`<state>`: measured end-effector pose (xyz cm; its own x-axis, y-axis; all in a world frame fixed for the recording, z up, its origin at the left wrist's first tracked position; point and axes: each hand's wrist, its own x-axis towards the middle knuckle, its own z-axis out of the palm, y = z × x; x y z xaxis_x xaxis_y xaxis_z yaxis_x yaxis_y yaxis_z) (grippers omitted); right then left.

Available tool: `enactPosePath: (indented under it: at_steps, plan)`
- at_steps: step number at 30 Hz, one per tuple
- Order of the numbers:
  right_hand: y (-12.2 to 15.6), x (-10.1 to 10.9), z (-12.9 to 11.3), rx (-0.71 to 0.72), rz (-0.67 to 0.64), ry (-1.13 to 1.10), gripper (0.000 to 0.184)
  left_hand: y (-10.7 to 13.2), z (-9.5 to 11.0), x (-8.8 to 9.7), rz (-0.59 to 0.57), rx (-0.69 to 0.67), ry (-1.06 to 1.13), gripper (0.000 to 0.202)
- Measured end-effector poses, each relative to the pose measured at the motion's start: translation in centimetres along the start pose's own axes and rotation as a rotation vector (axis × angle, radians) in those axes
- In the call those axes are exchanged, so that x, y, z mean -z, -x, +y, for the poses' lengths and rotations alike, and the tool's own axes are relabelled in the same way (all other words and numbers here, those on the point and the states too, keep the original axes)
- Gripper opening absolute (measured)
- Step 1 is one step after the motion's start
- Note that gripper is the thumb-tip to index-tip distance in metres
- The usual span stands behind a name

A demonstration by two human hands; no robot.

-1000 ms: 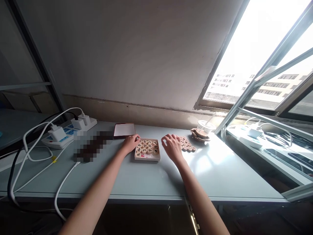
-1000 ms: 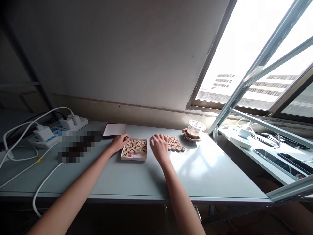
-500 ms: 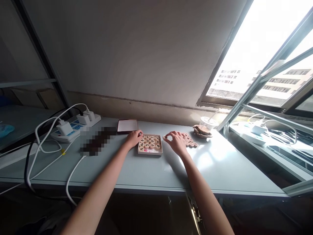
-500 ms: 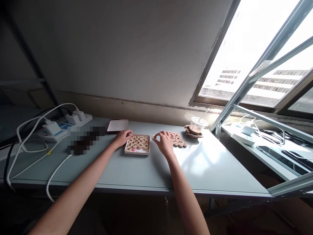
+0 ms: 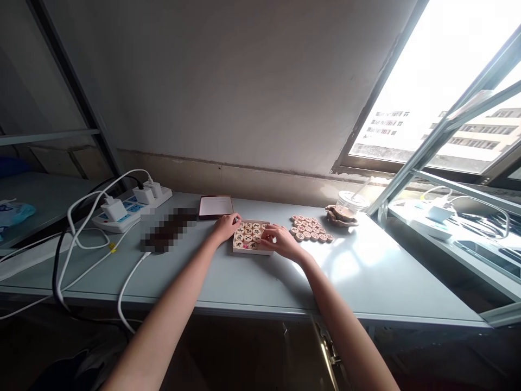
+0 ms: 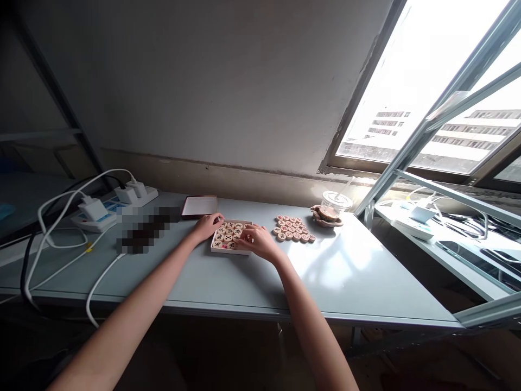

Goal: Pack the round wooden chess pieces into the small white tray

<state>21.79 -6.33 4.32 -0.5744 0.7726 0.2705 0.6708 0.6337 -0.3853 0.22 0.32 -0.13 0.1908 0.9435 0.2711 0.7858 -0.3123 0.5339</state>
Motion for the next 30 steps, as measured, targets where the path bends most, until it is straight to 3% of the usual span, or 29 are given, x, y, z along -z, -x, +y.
enactPosePath:
  at_steps: [5, 8, 13, 16, 18, 25, 30]
  plan:
    - [-0.1, -0.6, -0.3, 0.051, -0.061, 0.054, 0.033, 0.0, 0.1, 0.0, 0.003, -0.005, -0.016, 0.022]
    - [-0.1, -0.5, 0.1, 0.011, 0.0, 0.105, 0.035, 0.0, 0.0, 0.1, -0.001, -0.001, -0.018, 0.023]
    - [1.0, 1.0, 2.9, -0.304, 0.25, 0.461, 0.023, -0.1, -0.2, -0.1, -0.012, -0.01, -0.032, 0.023]
    - [2.0, 1.7, 4.5, -0.492, 0.227, 0.626, 0.021, -0.2, -0.4, -0.2, 0.0, -0.016, -0.03, 0.023]
    - [2.3, 1.9, 5.0, -0.539, 0.181, 0.662, 0.022, -0.2, -0.4, -0.3, 0.004, -0.019, -0.03, 0.023]
    - [2.2, 2.1, 4.5, -0.522, 0.139, 0.58, 0.019, -0.1, -0.3, -0.1, -0.004, -0.018, -0.036, 0.022]
    - [1.8, 2.4, 3.4, -0.37, 0.159, 0.223, 0.029, 0.0, -0.1, 0.1, 0.0, -0.026, -0.026, 0.022]
